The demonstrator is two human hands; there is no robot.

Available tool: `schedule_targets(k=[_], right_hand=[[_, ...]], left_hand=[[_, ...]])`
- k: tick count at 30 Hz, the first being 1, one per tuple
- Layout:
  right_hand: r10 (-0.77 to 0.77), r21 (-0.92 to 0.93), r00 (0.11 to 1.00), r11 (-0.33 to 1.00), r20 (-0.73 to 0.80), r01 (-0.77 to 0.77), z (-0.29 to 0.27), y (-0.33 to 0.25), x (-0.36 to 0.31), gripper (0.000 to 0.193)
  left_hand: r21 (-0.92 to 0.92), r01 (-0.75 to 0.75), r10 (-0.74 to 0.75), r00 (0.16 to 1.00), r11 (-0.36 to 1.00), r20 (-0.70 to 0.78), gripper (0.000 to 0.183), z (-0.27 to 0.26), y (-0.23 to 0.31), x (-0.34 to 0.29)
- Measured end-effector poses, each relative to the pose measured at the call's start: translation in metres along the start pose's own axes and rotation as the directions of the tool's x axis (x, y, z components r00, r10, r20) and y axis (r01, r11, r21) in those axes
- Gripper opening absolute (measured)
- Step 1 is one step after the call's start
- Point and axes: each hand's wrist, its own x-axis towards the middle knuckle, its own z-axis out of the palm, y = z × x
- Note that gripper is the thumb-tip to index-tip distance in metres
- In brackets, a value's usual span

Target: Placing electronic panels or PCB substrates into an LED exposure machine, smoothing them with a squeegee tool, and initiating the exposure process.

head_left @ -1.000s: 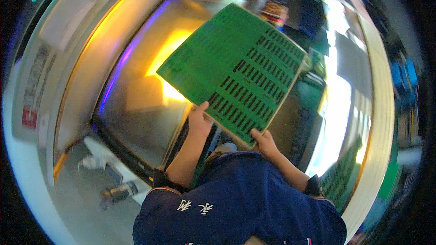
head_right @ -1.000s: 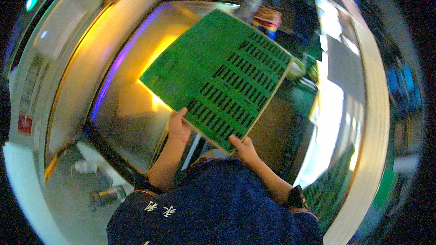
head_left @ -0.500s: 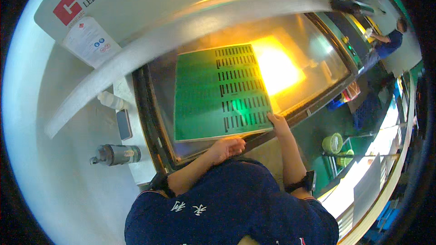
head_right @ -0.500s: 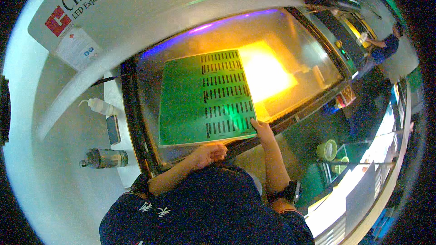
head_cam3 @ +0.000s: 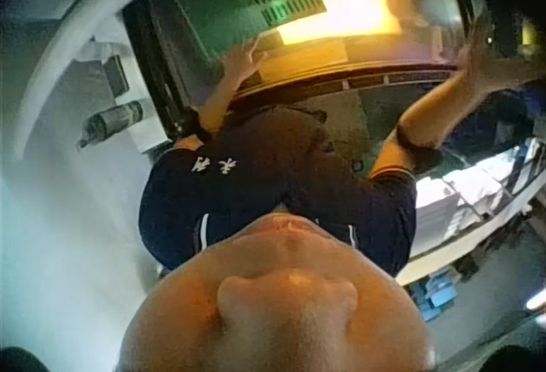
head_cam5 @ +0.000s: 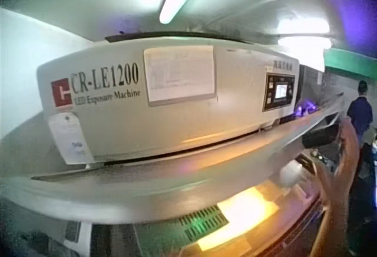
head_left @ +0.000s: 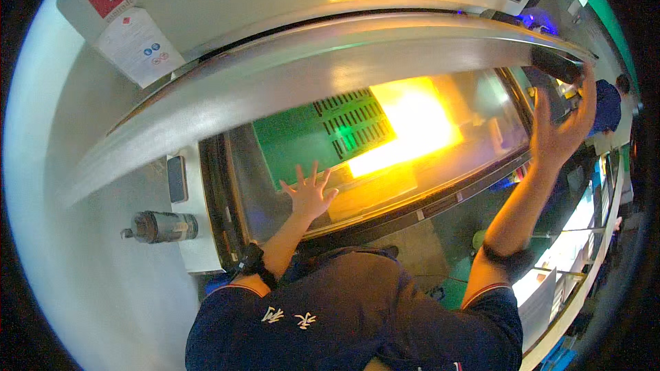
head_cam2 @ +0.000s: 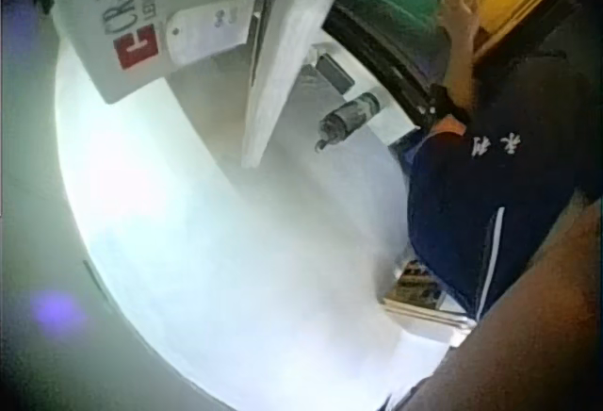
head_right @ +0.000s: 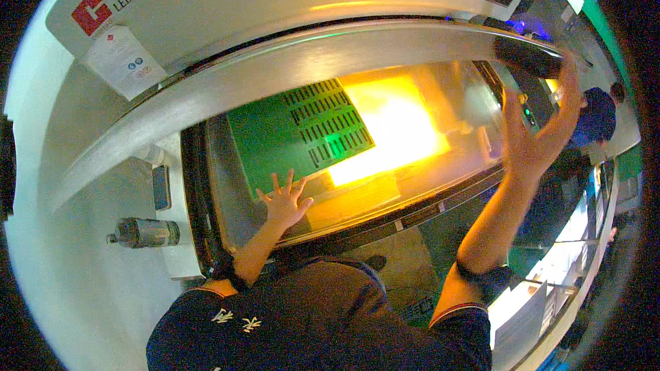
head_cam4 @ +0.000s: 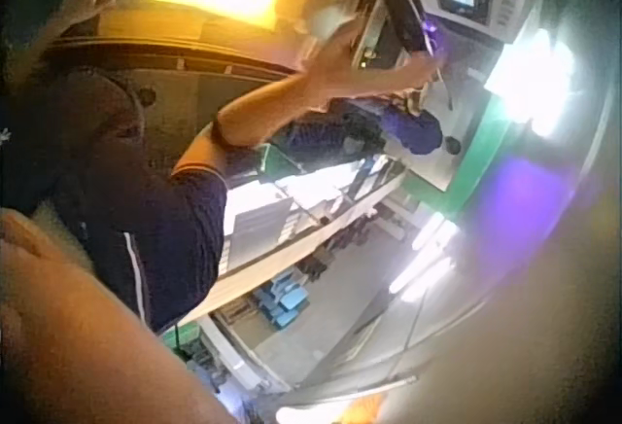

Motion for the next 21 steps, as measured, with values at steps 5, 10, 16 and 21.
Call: schedule_targets(k=[5, 10, 16, 21], right_hand=[[0.027, 0.058, 0.915, 0.997, 0.403, -0.055, 0.011, 0.068, 0.037, 0.042], [-0.133, 0.157, 0.96, 0.983, 0.248, 0.096, -0.01, 0.043, 0.015, 0.037], [-0.064, 0.201, 0.947, 0.98, 0.314, -0.001, -0.052, 0.035, -0.052, 0.029], [-0.029, 0.239, 0.893, 0.967, 0.448, -0.089, -0.084, 0.029, -0.11, 0.033]], left_hand=[[-0.006, 0.012, -0.011, 0.997, 1.0, 0.078, 0.066, 0.001, 0.0, 0.004], [-0.044, -0.044, 0.045, 0.999, 0.998, 0.019, 0.06, 0.015, -0.017, 0.0], [0.033, -0.076, 0.07, 0.987, 0.997, 0.146, 0.06, 0.009, -0.014, 0.004], [-0.028, -0.033, 0.037, 0.992, 0.999, 0.123, 0.065, 0.009, -0.001, 0.0]])
